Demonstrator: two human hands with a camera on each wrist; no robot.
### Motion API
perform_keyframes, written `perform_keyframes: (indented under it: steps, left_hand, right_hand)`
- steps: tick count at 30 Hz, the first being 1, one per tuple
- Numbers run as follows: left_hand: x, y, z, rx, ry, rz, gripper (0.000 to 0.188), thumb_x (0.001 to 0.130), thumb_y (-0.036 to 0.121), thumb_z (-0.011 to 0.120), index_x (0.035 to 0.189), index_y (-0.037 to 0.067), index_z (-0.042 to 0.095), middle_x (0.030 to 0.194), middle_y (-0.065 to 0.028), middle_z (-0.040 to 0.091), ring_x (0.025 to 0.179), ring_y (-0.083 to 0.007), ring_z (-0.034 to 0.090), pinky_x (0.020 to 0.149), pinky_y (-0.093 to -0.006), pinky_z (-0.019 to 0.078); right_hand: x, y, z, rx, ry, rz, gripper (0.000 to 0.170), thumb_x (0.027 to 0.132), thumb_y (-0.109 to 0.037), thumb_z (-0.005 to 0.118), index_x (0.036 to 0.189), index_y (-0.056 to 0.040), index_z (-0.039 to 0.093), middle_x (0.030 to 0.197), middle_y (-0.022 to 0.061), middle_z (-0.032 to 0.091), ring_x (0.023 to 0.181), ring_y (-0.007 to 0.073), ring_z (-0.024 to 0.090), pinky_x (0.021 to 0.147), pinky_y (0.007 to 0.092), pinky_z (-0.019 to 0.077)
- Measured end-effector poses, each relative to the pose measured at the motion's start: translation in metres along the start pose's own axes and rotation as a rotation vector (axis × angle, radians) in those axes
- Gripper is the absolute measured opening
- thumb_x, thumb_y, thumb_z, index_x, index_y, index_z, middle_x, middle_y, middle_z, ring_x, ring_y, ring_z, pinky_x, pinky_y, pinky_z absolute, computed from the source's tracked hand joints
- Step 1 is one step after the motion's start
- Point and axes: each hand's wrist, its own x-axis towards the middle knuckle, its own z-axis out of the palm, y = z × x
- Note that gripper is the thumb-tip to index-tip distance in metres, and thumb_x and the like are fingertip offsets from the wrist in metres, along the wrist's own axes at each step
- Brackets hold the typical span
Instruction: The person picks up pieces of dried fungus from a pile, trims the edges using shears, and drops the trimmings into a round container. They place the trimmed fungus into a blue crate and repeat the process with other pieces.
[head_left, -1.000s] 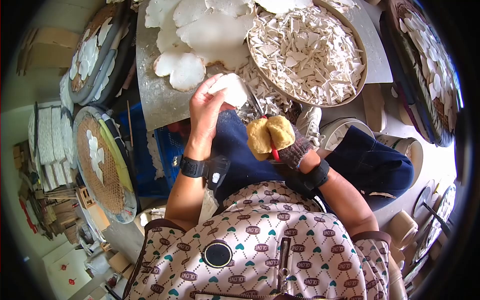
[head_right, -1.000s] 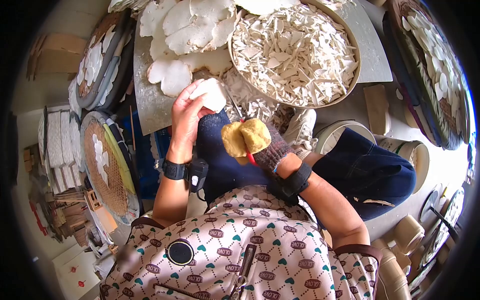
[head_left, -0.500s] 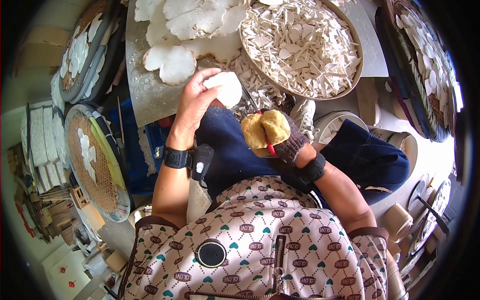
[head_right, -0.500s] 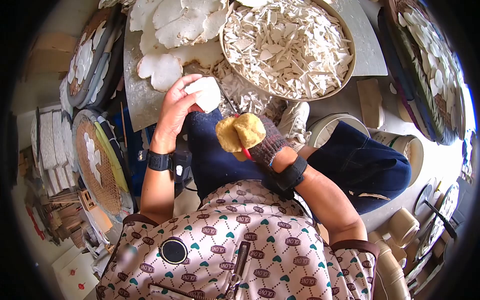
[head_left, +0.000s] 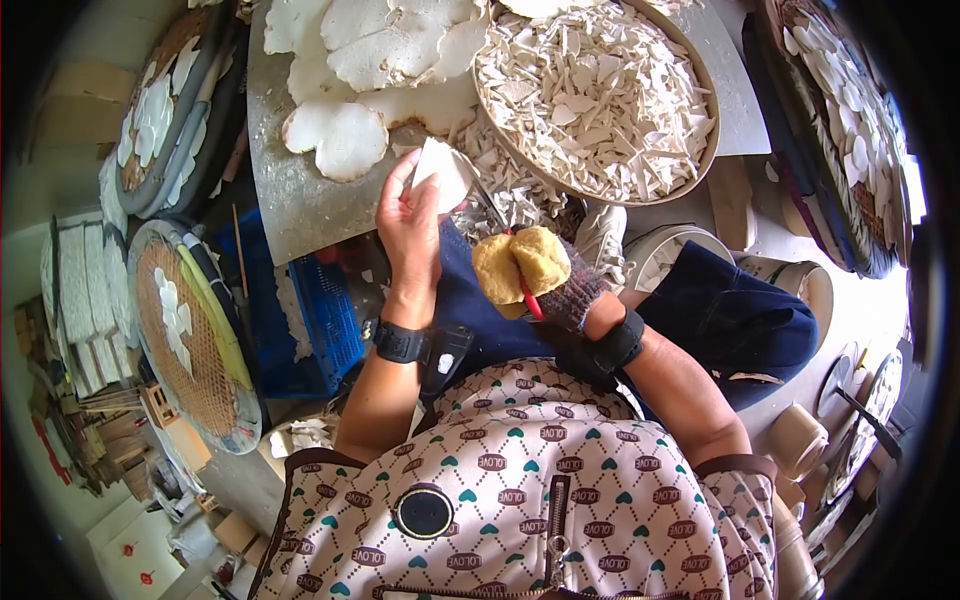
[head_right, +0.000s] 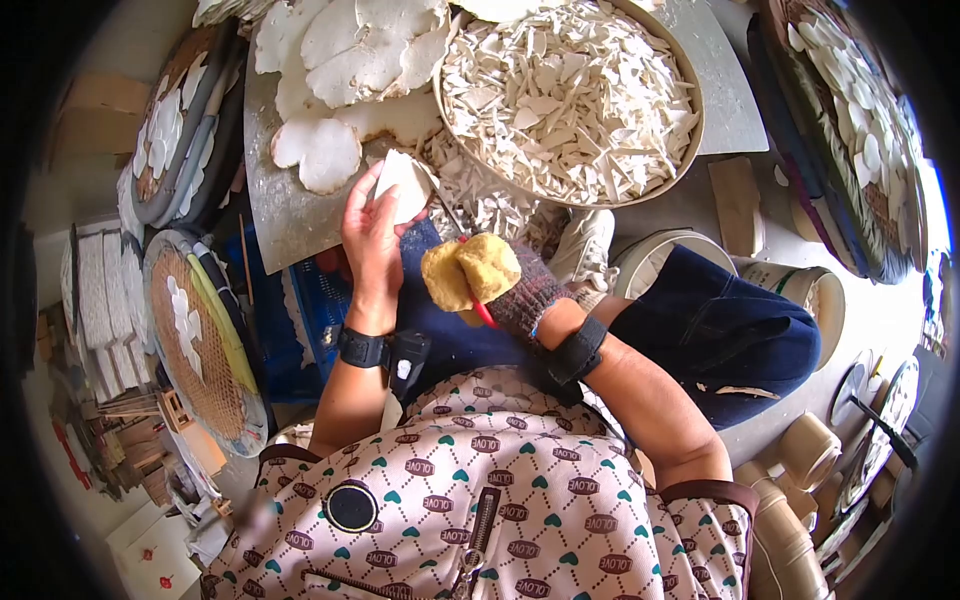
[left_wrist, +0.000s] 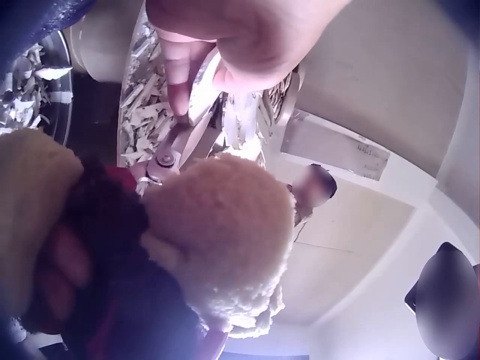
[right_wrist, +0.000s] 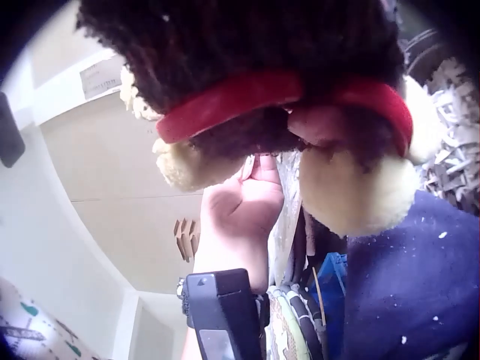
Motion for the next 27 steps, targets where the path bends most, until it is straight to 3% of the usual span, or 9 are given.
perform_keyframes:
  steps: [1,4,8,12,15,19,22,25,27]
  left_hand:
    - [0.0,0.001,0.001,0.013,-0.007,0.005,0.037,0.084,0.004,0.052,0.121,0.001,0.045,0.101,-0.0117,0.06,0.084,-0.0164,0.061,0.066,-0.0292,0.0543]
    - [0.004,0.005,-0.003,0.04,-0.103,-0.029,0.036,0.086,0.006,0.05,0.122,0.002,0.046,0.101,-0.0111,0.06,0.084,-0.0173,0.061,0.065,-0.0292,0.0543]
    - [0.002,0.011,-0.003,0.069,-0.159,-0.133,0.035,0.086,0.006,0.051,0.12,0.001,0.048,0.1,-0.011,0.06,0.081,-0.0184,0.062,0.064,-0.0282,0.0543]
    - [0.001,0.013,-0.006,0.031,-0.157,-0.215,0.036,0.084,0.006,0.053,0.119,-0.001,0.047,0.099,-0.0135,0.06,0.078,-0.0233,0.064,0.063,-0.028,0.0545]
    - [0.0,0.012,-0.009,0.065,-0.173,-0.213,0.036,0.084,0.007,0.053,0.118,-0.002,0.047,0.1,-0.0146,0.06,0.078,-0.0246,0.064,0.064,-0.0288,0.0546]
    - [0.003,0.013,-0.013,0.084,-0.217,-0.208,0.036,0.085,0.008,0.052,0.119,-0.001,0.046,0.1,-0.0141,0.06,0.078,-0.0237,0.064,0.064,-0.0293,0.0545]
    - [0.004,0.02,-0.015,0.129,-0.271,-0.227,0.036,0.085,0.009,0.052,0.12,0.0,0.046,0.101,-0.0134,0.06,0.077,-0.0215,0.064,0.063,-0.0283,0.0539]
    - [0.004,0.02,-0.015,0.169,-0.366,-0.208,0.033,0.086,0.01,0.053,0.117,0.001,0.047,0.099,-0.0126,0.061,0.077,-0.0193,0.064,0.062,-0.0273,0.053]
    - [0.004,0.023,-0.016,0.216,-0.338,-0.198,0.03,0.086,0.011,0.053,0.114,0.002,0.046,0.098,-0.0119,0.061,0.078,-0.0182,0.063,0.062,-0.0274,0.0529]
  right_hand:
    - [-0.001,-0.001,0.0,0.01,0.005,0.013,0.026,0.086,-0.021,0.056,0.097,0.0015,0.059,0.092,0.0092,0.063,0.085,0.0117,0.059,0.073,0.0269,0.048]
    - [-0.002,-0.005,-0.003,0.059,-0.043,0.096,0.025,0.083,-0.026,0.058,0.1,-0.0071,0.058,0.09,0.0065,0.063,0.081,0.019,0.061,0.074,0.0297,0.048]
    - [0.003,-0.001,-0.003,-0.153,-0.006,-0.139,0.025,0.083,-0.03,0.055,0.093,-0.0068,0.06,0.084,0.0081,0.064,0.076,0.0217,0.061,0.069,0.0316,0.0476]
    - [0.001,0.004,-0.002,-0.125,0.017,0.002,0.024,0.084,-0.03,0.053,0.089,-0.0073,0.06,0.082,0.0092,0.063,0.075,0.0226,0.061,0.067,0.032,0.047]
    - [-0.002,0.013,-0.001,-0.191,0.045,-0.024,0.023,0.084,-0.028,0.053,0.089,-0.0071,0.06,0.082,0.0093,0.063,0.075,0.0228,0.061,0.067,0.0318,0.0468]
    - [-0.004,0.001,0.0,0.043,0.063,0.085,0.023,0.084,-0.024,0.053,0.091,-0.0036,0.06,0.084,0.0095,0.064,0.078,0.0202,0.061,0.069,0.0312,0.0474]
    - [-0.003,-0.019,0.007,0.427,0.027,-0.001,0.026,0.085,-0.023,0.052,0.095,0.0006,0.059,0.088,0.0095,0.064,0.082,0.0167,0.061,0.072,0.0301,0.0479]
    - [0.004,-0.018,-0.002,0.305,-0.049,0.023,0.028,0.086,-0.022,0.051,0.098,0.0031,0.058,0.09,0.0093,0.064,0.084,0.0147,0.06,0.073,0.0291,0.0479]
    - [0.002,-0.021,0.003,0.529,-0.006,0.094,0.027,0.086,-0.022,0.051,0.096,0.0022,0.058,0.089,0.0093,0.064,0.083,0.0151,0.06,0.072,0.029,0.0478]
